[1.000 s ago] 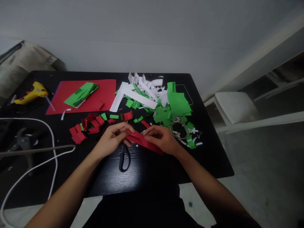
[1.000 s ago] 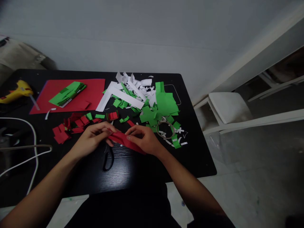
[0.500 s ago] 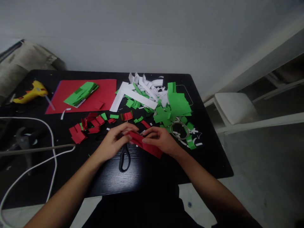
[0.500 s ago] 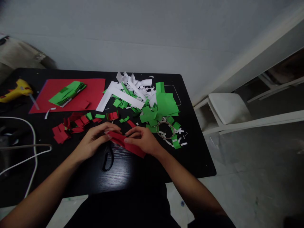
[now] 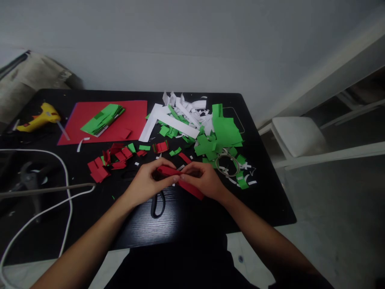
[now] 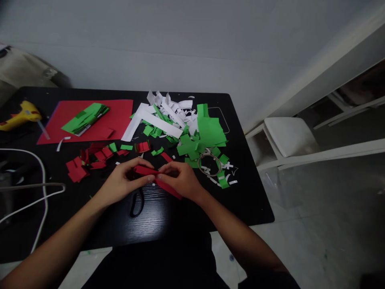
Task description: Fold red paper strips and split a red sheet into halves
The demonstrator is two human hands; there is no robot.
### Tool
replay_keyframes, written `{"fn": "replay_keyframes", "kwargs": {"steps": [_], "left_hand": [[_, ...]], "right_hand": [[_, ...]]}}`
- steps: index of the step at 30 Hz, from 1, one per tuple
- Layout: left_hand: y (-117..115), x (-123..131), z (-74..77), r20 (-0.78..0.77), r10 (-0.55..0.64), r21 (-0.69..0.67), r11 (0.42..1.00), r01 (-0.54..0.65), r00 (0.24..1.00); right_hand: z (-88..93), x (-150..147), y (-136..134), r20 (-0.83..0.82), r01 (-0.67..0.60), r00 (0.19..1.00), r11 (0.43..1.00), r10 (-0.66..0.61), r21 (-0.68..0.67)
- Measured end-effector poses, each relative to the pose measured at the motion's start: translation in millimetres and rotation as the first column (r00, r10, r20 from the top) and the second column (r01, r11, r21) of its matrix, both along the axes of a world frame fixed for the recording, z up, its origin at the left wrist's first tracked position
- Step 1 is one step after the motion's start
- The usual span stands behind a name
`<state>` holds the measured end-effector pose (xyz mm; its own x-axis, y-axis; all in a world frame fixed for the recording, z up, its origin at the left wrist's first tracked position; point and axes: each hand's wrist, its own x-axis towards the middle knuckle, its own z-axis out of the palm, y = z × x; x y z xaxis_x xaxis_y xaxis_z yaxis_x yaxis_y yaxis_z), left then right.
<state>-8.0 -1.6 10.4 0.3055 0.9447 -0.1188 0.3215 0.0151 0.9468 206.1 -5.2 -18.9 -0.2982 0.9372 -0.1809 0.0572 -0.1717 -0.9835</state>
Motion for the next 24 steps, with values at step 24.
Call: {"fn": "replay_keyframes", "kwargs": {"steps": [24], "left_hand": [[-0.9,7.2,-2.2,0.170,0.135,-0.049,0.990,-0.129,0.976]], "right_hand": [[1.9,1.2,0.0,-0.155,-0.164,0.979,0.969,0.136,-0.184]]}}
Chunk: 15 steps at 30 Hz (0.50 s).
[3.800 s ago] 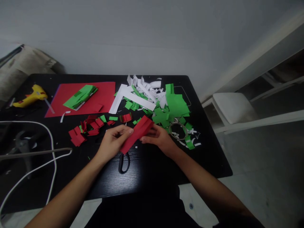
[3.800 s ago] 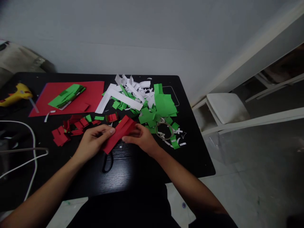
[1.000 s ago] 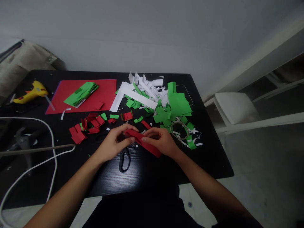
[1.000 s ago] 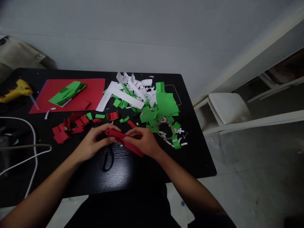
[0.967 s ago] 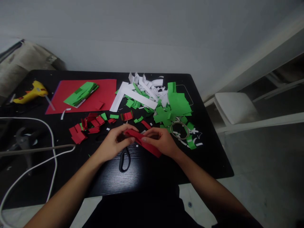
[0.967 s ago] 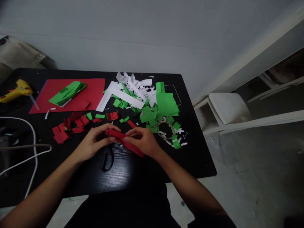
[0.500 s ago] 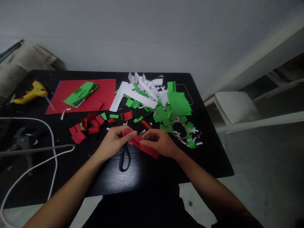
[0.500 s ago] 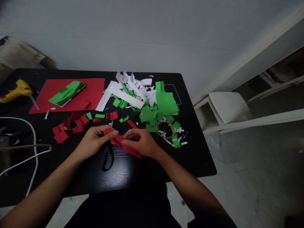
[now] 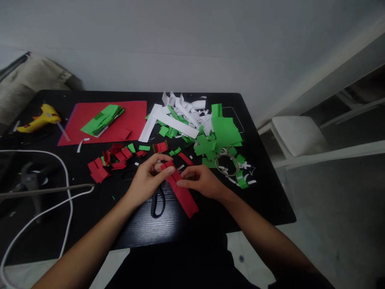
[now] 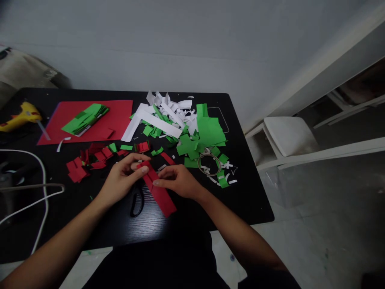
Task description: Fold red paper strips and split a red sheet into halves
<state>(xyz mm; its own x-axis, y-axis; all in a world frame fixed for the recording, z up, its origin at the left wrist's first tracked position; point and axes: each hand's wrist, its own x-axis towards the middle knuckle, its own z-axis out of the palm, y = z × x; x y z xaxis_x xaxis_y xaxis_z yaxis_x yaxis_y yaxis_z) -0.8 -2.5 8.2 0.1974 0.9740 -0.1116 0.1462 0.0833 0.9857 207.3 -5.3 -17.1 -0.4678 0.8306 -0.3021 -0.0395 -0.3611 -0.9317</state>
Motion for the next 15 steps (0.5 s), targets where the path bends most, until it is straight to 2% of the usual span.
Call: {"fn": "replay_keyframes", "kwargs": {"steps": [3,5,7,10,15], "left_hand": [[-2.1,1.5,-0.5,0.088,-0.088,-0.045,0.995,0.092,0.992],[-3.3,2.4,-4.2,0.099,-0.153,-0.066,0.985,0.160,0.983],[-4.2,3.0,-9.2,0.073,-0.170,-0.076,0.981,0.176,0.983],[-4.1,3.2,-15.0,0.054,-0.135,-0.060,0.989,0.139,0.989],[-3.0,3.9,-16.9,0.090,-0.110,-0.046,0.992,0.115,0.990]], "right_hand": [[-1.9,-1.9,1.5,-0.016,0.159,0.987,0.987,-0.159,-0.004],[-1.7,-2.6,2.4,-0.026,0.222,0.975,0.975,-0.222,-0.011],[-0.6,-2.9,2.8,-0.034,0.237,0.971,0.972,-0.237,-0.010],[1.5,-3.1,2.5,-0.063,0.224,0.972,0.974,-0.225,-0.024],[1.0,-3.1,2.0,-0.076,0.233,0.969,0.972,-0.235,-0.033]]}}
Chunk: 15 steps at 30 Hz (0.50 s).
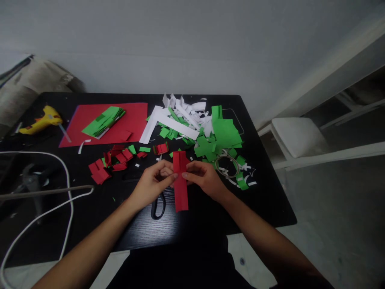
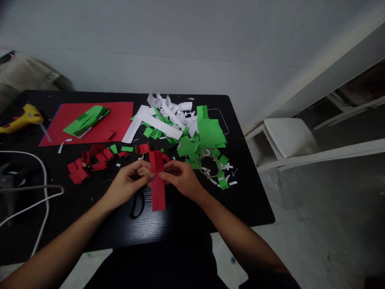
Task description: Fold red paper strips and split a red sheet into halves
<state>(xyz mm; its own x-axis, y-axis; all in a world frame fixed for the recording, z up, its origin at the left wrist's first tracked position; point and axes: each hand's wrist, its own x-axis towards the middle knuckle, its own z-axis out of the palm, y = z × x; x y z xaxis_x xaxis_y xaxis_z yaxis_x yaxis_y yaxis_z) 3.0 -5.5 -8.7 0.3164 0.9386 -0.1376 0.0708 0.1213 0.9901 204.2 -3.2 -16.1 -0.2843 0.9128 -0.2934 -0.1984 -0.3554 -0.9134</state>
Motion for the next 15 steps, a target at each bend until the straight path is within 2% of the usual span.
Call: {"fn": "replay_keyframes", "kwargs": {"steps": [7,12,15], "left_hand": [[-1.4,1.8,-1.8,0.053,0.016,0.104,0.994,-0.022,0.998],[0.5,-1.7,2.0,0.005,0.004,0.197,0.980,-0.005,1.000],[1.4,-3.8,5.6,-0.036,-0.013,0.248,0.968,0.021,0.999]], "right_hand": [[-4.1,-1.6,-0.1,-0.015,0.069,0.998,0.997,-0.068,0.035],[1.2,0.6,-1.8,0.000,0.060,0.998,0.988,-0.061,0.142],[5.4,3.9,-3.2,0.013,0.043,0.999,0.988,-0.046,0.150]]}}
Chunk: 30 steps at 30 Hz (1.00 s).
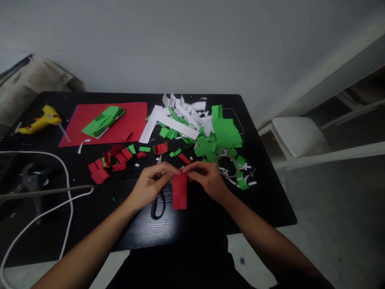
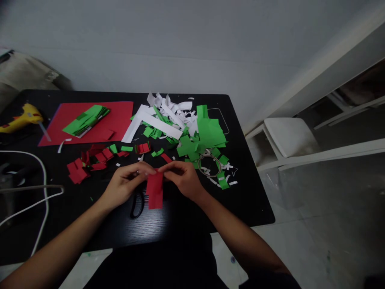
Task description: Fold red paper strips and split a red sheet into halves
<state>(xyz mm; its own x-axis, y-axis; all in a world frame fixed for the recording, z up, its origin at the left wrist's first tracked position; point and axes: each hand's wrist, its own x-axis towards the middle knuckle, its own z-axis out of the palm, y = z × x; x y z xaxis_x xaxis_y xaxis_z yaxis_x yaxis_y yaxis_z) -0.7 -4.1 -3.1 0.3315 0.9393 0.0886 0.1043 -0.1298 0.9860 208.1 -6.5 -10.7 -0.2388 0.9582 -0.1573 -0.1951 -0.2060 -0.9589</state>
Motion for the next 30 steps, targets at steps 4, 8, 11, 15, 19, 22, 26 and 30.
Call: {"fn": "replay_keyframes", "kwargs": {"steps": [4,8,11,15,19,22,26,30], "left_hand": [[-1.4,-1.9,3.8,-0.077,-0.009,0.116,0.993,0.018,0.997],[-5.1,-2.2,5.1,-0.154,-0.040,0.235,0.969,0.076,0.987],[-7.4,0.3,2.2,-0.097,0.010,0.201,0.980,0.010,0.995],[-7.4,4.7,-3.4,-0.009,0.150,0.065,0.987,-0.149,0.989],[-5.9,5.3,-3.4,-0.104,0.152,0.069,0.987,-0.145,0.983],[-6.0,4.6,-1.4,-0.135,0.166,0.108,0.982,-0.152,0.977],[-7.5,4.3,-0.1,-0.163,0.172,0.146,0.978,-0.148,0.972],[-8.6,3.8,0.0,-0.192,0.165,0.174,0.976,-0.132,0.967]], "right_hand": [[1.3,1.0,-1.0,0.016,-0.002,1.000,0.999,0.001,0.048],[-1.5,-2.5,-1.3,0.047,0.047,0.998,0.997,-0.050,0.067],[-2.8,-5.4,-2.7,0.045,0.076,0.996,0.995,-0.079,0.059],[-2.3,-8.2,-6.0,0.042,0.112,0.992,0.988,-0.117,0.106],[-1.3,-9.6,-8.4,0.049,0.121,0.991,0.985,-0.128,0.121],[-0.7,-9.4,-8.2,0.062,0.108,0.991,0.987,-0.116,0.119],[-1.8,-8.3,-5.9,0.112,0.069,0.990,0.989,-0.084,0.132],[-4.0,-7.5,-4.8,0.145,0.064,0.986,0.987,-0.086,0.150]]}}
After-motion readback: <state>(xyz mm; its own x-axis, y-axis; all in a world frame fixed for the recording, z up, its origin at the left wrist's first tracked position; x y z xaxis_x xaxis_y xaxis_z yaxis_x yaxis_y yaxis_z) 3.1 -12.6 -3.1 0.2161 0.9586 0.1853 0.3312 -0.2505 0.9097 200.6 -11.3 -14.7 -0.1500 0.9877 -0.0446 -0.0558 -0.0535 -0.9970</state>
